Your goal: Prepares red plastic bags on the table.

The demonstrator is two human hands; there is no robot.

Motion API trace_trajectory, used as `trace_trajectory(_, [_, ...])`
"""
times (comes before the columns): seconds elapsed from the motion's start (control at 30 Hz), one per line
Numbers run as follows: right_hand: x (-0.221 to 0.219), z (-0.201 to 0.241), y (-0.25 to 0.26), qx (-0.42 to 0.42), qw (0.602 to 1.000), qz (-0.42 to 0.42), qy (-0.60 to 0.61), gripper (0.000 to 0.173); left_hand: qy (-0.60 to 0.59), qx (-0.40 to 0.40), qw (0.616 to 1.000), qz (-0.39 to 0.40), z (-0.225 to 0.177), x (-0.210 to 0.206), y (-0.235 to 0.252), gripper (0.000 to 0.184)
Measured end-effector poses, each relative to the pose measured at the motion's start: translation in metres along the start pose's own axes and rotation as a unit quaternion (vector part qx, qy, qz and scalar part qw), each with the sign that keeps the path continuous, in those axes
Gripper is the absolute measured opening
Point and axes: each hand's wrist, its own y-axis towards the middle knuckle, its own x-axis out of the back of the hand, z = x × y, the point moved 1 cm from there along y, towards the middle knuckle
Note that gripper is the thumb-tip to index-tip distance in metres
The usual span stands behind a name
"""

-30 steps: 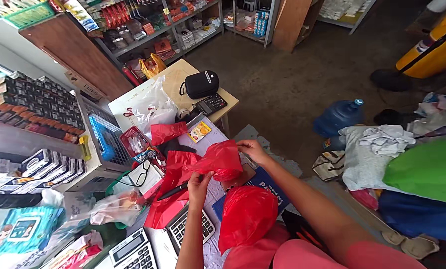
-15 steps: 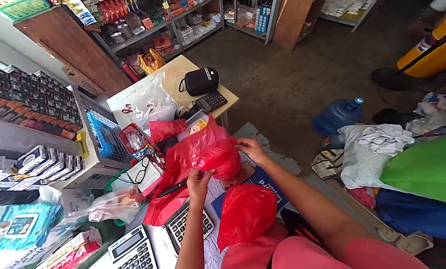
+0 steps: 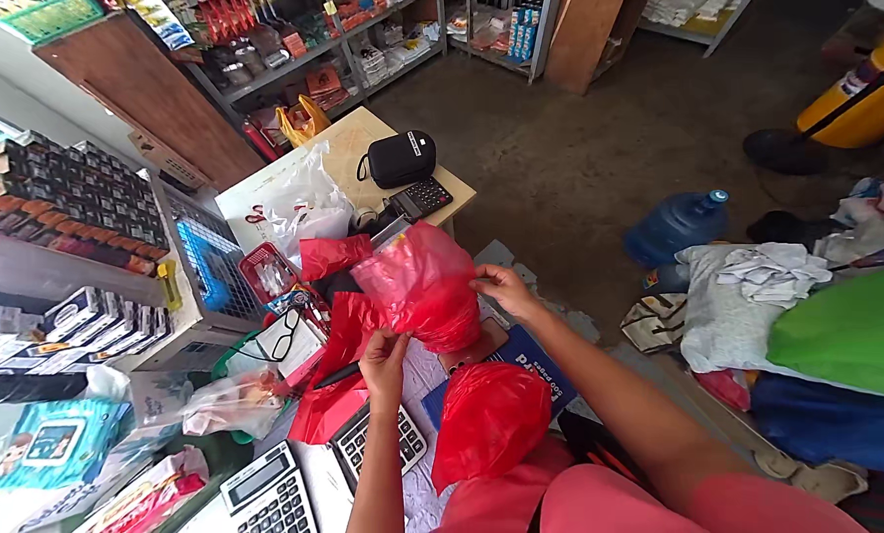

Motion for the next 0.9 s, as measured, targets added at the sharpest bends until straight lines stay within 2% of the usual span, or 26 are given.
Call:
trace_trajectory(0.1, [0.002,-0.018,-0.004,0.003,0.998,0.012,-0.056,0.021,0.03,0.009,0.999,-0.004,0.019,-0.002,-0.003,0.009])
trace_trajectory(0.2, [0.006,-0.012,-0.001,0.004,0.996,0.024,-0.091,0.022,0.083,0.023,0.996,0.013,0.022,-0.001,0.0,0.013])
trace_trajectory(0.27, [0.007,0.005,0.002,-0.009,0.996,0.042,-0.077,0.025,0.104,0.024,0.993,0.041,0.013,0.006,0.003,0.029])
trace_trajectory(0.33, [0.006,0.025,0.003,-0.037,0.997,0.054,-0.043,0.036,0.066,0.031,0.995,0.062,0.0,0.01,0.004,0.05])
trace_trajectory(0.37, [0.005,0.034,0.003,-0.039,0.998,0.056,-0.017,0.036,0.049,0.027,0.997,0.06,-0.007,0.011,0.005,0.053])
trace_trajectory(0.43, [0.003,0.039,0.005,-0.027,0.998,0.053,0.018,0.028,0.021,0.0,0.999,0.044,-0.013,0.009,0.006,0.039])
trace_trajectory(0.53, [0.002,0.022,0.006,-0.001,0.999,0.041,0.001,0.019,0.025,-0.014,0.999,0.015,-0.009,0.005,0.007,0.013])
trace_trajectory(0.67, [0.007,-0.015,0.002,0.027,0.996,0.029,-0.083,0.02,0.057,0.001,0.998,0.009,0.014,0.0,0.002,0.009])
trace_trajectory(0.77, [0.008,-0.018,0.001,0.016,0.993,0.033,-0.11,0.022,0.068,0.022,0.997,0.011,0.024,-0.002,-0.001,0.008])
trace_trajectory(0.83, [0.009,-0.002,0.002,0.0,0.994,0.051,-0.101,0.024,0.071,0.022,0.997,0.022,0.021,0.001,0.0,0.02])
trace_trajectory(0.9, [0.01,0.017,0.003,-0.019,0.995,0.073,-0.066,0.036,0.056,0.02,0.997,0.043,0.01,0.006,0.002,0.048])
